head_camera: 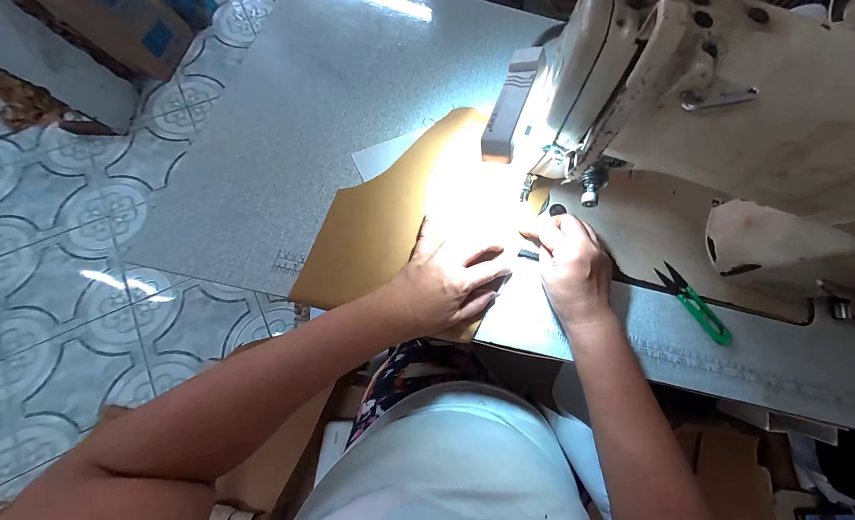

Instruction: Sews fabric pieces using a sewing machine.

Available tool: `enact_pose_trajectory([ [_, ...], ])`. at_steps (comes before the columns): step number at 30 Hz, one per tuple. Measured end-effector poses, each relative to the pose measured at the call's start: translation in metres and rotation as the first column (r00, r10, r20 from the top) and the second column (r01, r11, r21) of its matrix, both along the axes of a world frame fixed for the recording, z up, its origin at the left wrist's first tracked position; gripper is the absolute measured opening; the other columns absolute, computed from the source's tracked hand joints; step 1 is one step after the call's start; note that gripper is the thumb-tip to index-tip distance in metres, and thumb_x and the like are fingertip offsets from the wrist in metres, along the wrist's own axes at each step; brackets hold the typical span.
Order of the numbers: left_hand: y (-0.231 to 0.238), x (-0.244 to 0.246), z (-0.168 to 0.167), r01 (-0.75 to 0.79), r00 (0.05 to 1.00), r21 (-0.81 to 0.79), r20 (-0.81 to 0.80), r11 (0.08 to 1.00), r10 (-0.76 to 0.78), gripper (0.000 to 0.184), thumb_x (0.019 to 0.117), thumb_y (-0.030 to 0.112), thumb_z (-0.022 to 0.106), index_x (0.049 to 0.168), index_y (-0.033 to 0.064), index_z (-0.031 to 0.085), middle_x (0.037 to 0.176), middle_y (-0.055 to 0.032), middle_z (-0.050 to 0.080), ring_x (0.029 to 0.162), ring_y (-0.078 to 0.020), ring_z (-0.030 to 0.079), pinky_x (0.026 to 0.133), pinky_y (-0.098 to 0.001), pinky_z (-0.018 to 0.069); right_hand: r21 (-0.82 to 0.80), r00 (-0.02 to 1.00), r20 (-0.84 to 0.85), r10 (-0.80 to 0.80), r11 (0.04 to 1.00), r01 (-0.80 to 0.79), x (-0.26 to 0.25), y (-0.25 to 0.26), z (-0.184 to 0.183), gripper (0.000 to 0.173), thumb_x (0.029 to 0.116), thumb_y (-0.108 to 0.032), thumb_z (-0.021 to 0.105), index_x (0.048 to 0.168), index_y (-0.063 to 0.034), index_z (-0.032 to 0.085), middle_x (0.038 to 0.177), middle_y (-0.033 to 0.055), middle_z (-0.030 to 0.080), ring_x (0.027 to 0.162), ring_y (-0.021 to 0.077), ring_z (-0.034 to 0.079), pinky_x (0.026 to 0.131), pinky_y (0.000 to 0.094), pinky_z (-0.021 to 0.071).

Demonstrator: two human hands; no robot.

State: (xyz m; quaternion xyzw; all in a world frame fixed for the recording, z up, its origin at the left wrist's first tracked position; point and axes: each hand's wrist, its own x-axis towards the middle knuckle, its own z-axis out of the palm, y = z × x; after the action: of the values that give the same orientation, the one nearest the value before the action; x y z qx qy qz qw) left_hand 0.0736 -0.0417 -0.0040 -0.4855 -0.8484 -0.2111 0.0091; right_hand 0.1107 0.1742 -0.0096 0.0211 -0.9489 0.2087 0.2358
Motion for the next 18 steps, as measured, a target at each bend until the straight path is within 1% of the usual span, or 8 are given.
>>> enact_pose_trajectory([
  [2,-0.001,0.000,-0.001,-0.001,1.000,-0.004,0.000,1.000,0.001,0.040,0.1000,0.038,0.051,0.134,0.0269,0.068,0.146,-0.0035,0.059,0.134,-0.0308,0.056,0.108,-0.0832,0.0191,0.010,1.000,-0.014,-0.001,1.000,0.001,0.001,-0.001,0.000,0.020,0.0950,-0.004,0.065,0.105,-0.0147,0.080,0.099,0.0113,0.070,0.094,0.0292,0.068,0.075,0.0415,0.0564],
  [4,-0.001,-0.001,-0.003,0.001,1.000,0.005,-0.013,1.000,-0.001,0.039,0.1005,0.039,0.050,0.133,0.0275,0.069,0.145,-0.0029,0.059,0.135,-0.0293,0.056,0.109,-0.0816,0.0200,0.012,1.000,-0.012,-0.003,1.000,0.004,0.002,-0.001,0.000,0.021,0.0952,-0.005,0.066,0.106,-0.0160,0.080,0.099,0.0109,0.070,0.095,0.0292,0.068,0.074,0.0412,0.0565],
  [7,0.000,-0.006,-0.003,0.005,1.000,0.006,-0.011,1.000,-0.005,0.039,0.1008,0.040,0.050,0.133,0.0282,0.069,0.145,-0.0034,0.060,0.134,-0.0297,0.056,0.109,-0.0808,0.0210,0.006,1.000,-0.014,-0.014,1.000,0.015,0.002,-0.002,0.000,0.021,0.0963,-0.006,0.065,0.108,-0.0163,0.080,0.100,0.0102,0.071,0.096,0.0283,0.068,0.074,0.0404,0.0567],
  [9,0.003,-0.014,-0.004,0.007,1.000,0.016,-0.014,1.000,-0.007,0.039,0.1006,0.039,0.050,0.133,0.0279,0.069,0.144,-0.0038,0.060,0.134,-0.0299,0.056,0.108,-0.0808,0.0221,-0.007,1.000,-0.020,-0.023,1.000,0.023,0.002,-0.001,-0.002,0.023,0.0954,-0.003,0.063,0.107,-0.0139,0.079,0.102,0.0105,0.072,0.097,0.0283,0.069,0.076,0.0404,0.0576],
  [10,0.004,-0.019,-0.004,0.003,1.000,0.016,-0.018,1.000,-0.003,0.040,0.1005,0.040,0.049,0.134,0.0286,0.068,0.144,-0.0034,0.060,0.134,-0.0295,0.056,0.109,-0.0791,0.0223,-0.020,1.000,-0.015,-0.025,0.999,0.025,0.002,0.000,-0.003,0.024,0.0948,-0.002,0.062,0.108,-0.0127,0.079,0.103,0.0108,0.072,0.098,0.0281,0.069,0.077,0.0405,0.0579],
  [13,0.009,-0.037,-0.004,0.001,1.000,0.009,-0.026,1.000,0.000,0.041,0.1021,0.042,0.046,0.136,0.0305,0.067,0.145,-0.0016,0.059,0.137,-0.0281,0.053,0.113,-0.0752,0.0216,-0.065,0.999,-0.013,-0.034,0.997,0.033,0.002,0.003,-0.005,0.026,0.0936,0.001,0.060,0.107,-0.0100,0.079,0.105,0.0119,0.072,0.098,0.0274,0.070,0.082,0.0399,0.0585],
  [15,0.014,-0.052,-0.005,0.008,1.000,0.022,-0.017,1.000,-0.008,0.040,0.1030,0.043,0.045,0.136,0.0317,0.066,0.145,-0.0002,0.059,0.139,-0.0263,0.050,0.114,-0.0743,0.0204,-0.083,0.999,-0.005,-0.041,0.996,0.040,0.001,0.003,-0.005,0.025,0.0940,0.000,0.059,0.106,-0.0091,0.079,0.105,0.0120,0.072,0.099,0.0270,0.070,0.083,0.0397,0.0585],
  [18,0.021,-0.075,-0.008,0.034,0.999,0.041,-0.014,0.999,-0.034,0.041,0.1034,0.042,0.044,0.137,0.0309,0.065,0.148,-0.0013,0.056,0.143,-0.0260,0.045,0.114,-0.0726,0.0204,-0.098,0.999,-0.003,-0.054,0.994,0.053,0.001,0.004,-0.006,0.024,0.0945,0.000,0.059,0.105,-0.0097,0.079,0.105,0.0113,0.072,0.098,0.0262,0.071,0.082,0.0398,0.0589],
])
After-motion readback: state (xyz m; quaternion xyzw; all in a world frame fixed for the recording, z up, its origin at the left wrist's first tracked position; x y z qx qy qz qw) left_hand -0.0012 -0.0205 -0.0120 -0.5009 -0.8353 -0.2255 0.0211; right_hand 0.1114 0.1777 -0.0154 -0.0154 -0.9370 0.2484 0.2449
